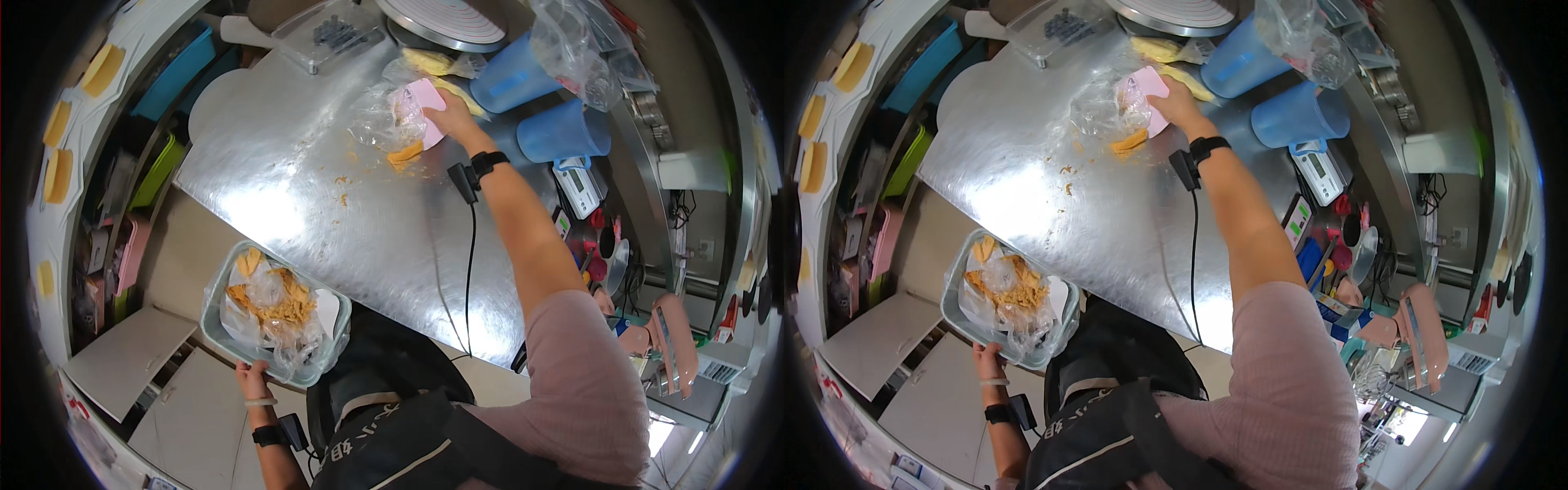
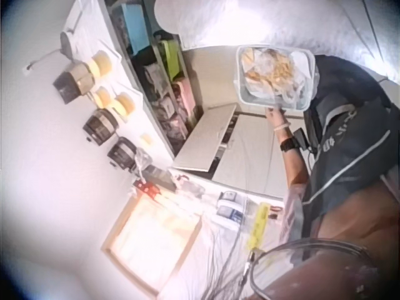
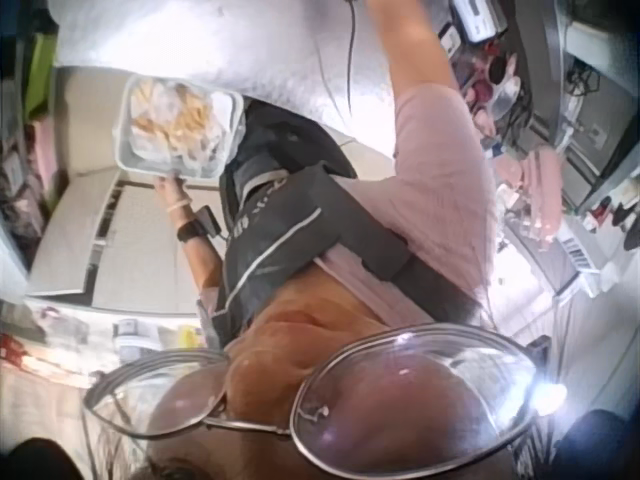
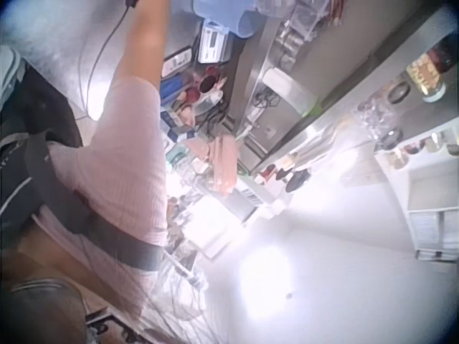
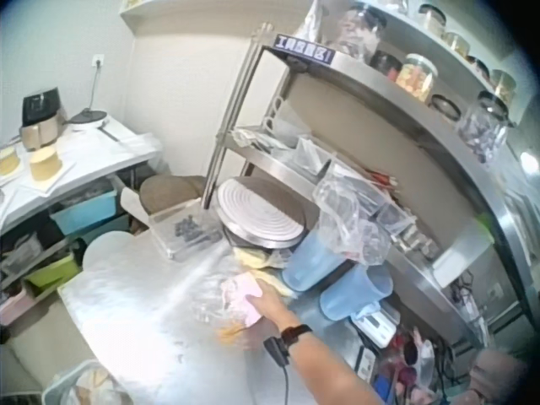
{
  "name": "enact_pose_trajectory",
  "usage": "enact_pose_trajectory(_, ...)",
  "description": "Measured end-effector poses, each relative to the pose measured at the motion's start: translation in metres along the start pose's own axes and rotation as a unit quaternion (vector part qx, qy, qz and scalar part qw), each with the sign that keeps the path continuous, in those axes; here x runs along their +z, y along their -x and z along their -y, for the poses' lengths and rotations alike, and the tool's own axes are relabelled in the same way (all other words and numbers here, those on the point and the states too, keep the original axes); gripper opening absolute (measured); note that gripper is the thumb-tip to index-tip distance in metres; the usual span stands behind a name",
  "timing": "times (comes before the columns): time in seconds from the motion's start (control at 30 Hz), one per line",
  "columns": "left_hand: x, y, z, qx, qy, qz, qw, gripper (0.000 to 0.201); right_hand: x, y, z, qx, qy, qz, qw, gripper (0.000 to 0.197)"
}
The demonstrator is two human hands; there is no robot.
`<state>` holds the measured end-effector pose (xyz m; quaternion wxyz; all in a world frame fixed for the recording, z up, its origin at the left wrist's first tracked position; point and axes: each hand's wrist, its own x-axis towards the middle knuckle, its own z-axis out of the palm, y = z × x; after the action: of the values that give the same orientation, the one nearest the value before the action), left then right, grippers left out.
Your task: The person wipes a stainless steel workbench with a blue cloth, retrieves a metal pot of cream from a refrigerator, and places it on a digital scale. They then pour liquid cream from two different cartons and add a white powder from a plastic container into the pot while measuring the weight.
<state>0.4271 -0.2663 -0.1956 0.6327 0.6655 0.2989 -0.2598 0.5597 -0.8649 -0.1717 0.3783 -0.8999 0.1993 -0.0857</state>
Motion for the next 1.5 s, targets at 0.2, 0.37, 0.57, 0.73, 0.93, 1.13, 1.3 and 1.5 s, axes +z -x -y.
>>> enact_pose_trajectory(0.2, -0.005, -0.008, -0.003, 0.000, -0.018, 0.011, 1.000, 0.029, 0.033, 0.012, 0.027, -0.070, -0.016, 0.084, 0.994, 0.044)
enact_pose_trajectory(0.37, -0.007, -0.019, -0.005, 0.002, 0.031, 0.019, 0.999, 0.029, 0.105, 0.099, 0.102, -0.055, 0.007, 0.105, 0.993, 0.042)
enact_pose_trajectory(0.57, -0.012, -0.027, -0.017, 0.009, 0.021, 0.033, 0.999, 0.029, 0.192, 0.219, 0.215, -0.143, 0.084, 0.140, 0.976, 0.022)
enact_pose_trajectory(0.73, -0.017, -0.035, -0.013, 0.013, 0.022, 0.061, 0.998, 0.030, 0.234, 0.255, 0.245, -0.262, 0.116, 0.089, 0.954, 0.034)
enact_pose_trajectory(0.93, -0.009, -0.032, -0.019, 0.026, 0.058, 0.055, 0.996, 0.027, 0.288, 0.276, 0.229, -0.232, 0.186, 0.178, 0.938, 0.029)
enact_pose_trajectory(1.13, -0.018, -0.040, -0.002, 0.013, 0.058, 0.053, 0.997, 0.025, 0.219, 0.256, 0.225, -0.227, 0.197, 0.250, 0.920, 0.023)
enact_pose_trajectory(1.3, -0.023, -0.035, 0.000, 0.013, 0.066, 0.053, 0.996, 0.025, 0.145, 0.239, 0.288, -0.182, 0.250, 0.241, 0.920, 0.034)
enact_pose_trajectory(1.5, -0.019, -0.029, -0.017, 0.025, 0.056, 0.060, 0.996, 0.026, 0.250, 0.255, 0.284, -0.233, 0.170, 0.189, 0.938, 0.023)
